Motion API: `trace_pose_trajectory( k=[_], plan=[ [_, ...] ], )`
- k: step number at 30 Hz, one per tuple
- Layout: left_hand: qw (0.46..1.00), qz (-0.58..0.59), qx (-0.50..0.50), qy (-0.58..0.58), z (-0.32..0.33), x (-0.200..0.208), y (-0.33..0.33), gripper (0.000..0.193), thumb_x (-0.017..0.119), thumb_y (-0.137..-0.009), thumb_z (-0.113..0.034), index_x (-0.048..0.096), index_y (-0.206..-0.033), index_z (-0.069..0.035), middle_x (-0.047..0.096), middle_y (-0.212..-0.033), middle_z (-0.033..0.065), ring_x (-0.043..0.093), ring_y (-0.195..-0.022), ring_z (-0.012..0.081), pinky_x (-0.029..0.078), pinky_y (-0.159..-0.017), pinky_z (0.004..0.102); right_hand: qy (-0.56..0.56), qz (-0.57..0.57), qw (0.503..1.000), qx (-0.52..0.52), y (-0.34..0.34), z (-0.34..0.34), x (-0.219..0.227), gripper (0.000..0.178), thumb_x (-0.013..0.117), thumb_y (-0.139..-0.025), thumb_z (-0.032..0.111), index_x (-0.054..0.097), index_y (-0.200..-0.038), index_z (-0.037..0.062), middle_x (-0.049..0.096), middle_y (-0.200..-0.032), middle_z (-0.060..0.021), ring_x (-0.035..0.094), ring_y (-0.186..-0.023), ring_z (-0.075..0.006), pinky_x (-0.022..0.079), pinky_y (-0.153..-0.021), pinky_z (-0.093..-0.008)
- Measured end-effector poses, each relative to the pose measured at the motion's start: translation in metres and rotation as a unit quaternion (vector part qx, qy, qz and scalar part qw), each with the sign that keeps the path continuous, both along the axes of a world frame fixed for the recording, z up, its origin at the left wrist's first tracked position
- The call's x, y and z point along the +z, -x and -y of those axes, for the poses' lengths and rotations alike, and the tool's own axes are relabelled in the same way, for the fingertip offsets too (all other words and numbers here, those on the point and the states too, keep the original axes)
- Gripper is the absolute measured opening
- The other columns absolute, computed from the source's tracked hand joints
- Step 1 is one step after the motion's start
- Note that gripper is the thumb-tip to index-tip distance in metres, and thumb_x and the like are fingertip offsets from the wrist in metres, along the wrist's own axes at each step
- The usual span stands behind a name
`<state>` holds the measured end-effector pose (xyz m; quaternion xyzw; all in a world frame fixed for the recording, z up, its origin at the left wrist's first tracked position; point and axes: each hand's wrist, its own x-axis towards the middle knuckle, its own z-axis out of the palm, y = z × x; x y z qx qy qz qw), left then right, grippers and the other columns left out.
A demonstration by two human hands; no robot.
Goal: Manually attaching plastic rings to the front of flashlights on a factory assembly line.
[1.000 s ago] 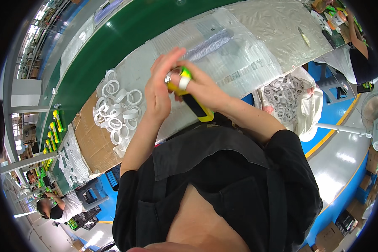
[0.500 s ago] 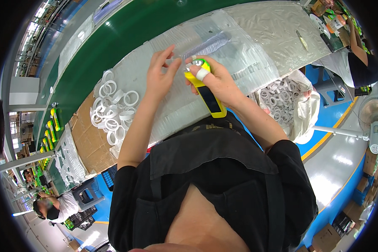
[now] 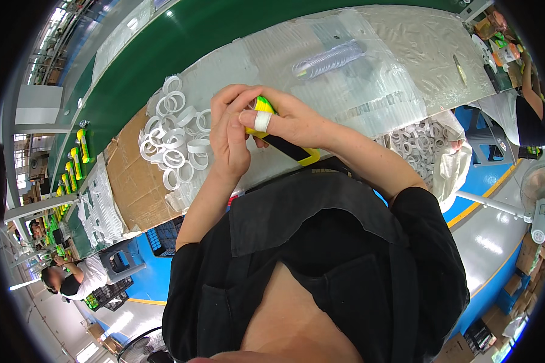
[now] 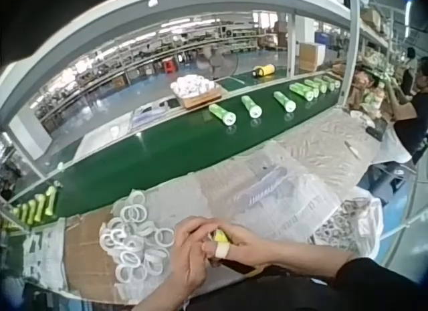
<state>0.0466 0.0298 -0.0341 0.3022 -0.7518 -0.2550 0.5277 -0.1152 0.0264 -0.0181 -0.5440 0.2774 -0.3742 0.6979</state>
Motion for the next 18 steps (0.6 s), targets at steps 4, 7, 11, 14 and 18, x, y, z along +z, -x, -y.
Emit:
trace_pose_trajectory(
  k=[4,7,11,14,18],
  plan=[
    [0.999,0.013,0.043,0.015,0.011,-0.001,-0.011,0.035,0.042,-0.096,-0.015,0.064,-0.117,0.001,0.052,-0.129,0.0178,0.050,-0.114,0.0316,0.040,-0.096,0.0395,-0.030,0.068,0.997,-0.014,-0.016,0.012,-0.009,0.032,0.052,-0.100,0.028,0.049,-0.123,0.0064,0.057,-0.092,-0.0058,0.058,-0.072,-0.0140,0.048,-0.067,-0.0291],
    [0.993,0.064,0.091,0.034,0.018,0.006,-0.026,0.036,0.050,-0.095,-0.021,0.060,-0.124,0.000,0.046,-0.139,0.0202,0.046,-0.124,0.0331,0.037,-0.102,0.0416,0.026,0.043,0.997,-0.060,-0.027,0.024,-0.003,0.029,0.055,-0.098,0.022,0.050,-0.123,0.0076,0.059,-0.087,-0.0066,0.057,-0.069,-0.0134,0.047,-0.064,-0.0281],
    [0.949,0.271,0.161,0.016,0.023,0.017,-0.073,0.047,0.070,-0.084,-0.030,0.060,-0.125,-0.008,0.050,-0.135,0.0176,0.049,-0.122,0.0318,0.034,-0.102,0.0446,0.126,0.095,0.981,-0.116,-0.027,0.066,0.000,0.027,0.057,-0.097,0.021,0.053,-0.119,0.0077,0.059,-0.081,-0.0057,0.056,-0.068,-0.0120,0.047,-0.064,-0.0270],
    [0.862,0.483,0.148,0.044,0.024,0.000,-0.103,0.040,0.076,-0.075,-0.035,0.069,-0.109,-0.016,0.060,-0.122,0.0129,0.054,-0.112,0.0319,0.037,-0.093,0.0458,0.150,0.042,0.979,-0.130,-0.031,0.075,-0.020,0.028,0.059,-0.096,0.023,0.053,-0.119,0.0078,0.059,-0.081,-0.0055,0.055,-0.068,-0.0114,0.047,-0.064,-0.0264],
    [0.942,0.294,0.162,0.028,0.033,0.014,-0.096,0.019,0.076,-0.078,-0.021,0.071,-0.091,-0.007,0.063,-0.111,0.0133,0.059,-0.101,0.0266,0.044,-0.084,0.0401,0.163,0.041,0.981,-0.102,-0.028,0.075,-0.022,0.033,0.056,-0.095,0.026,0.049,-0.121,0.0063,0.060,-0.083,-0.0077,0.056,-0.070,-0.0132,0.046,-0.066,-0.0282]
  ],
)
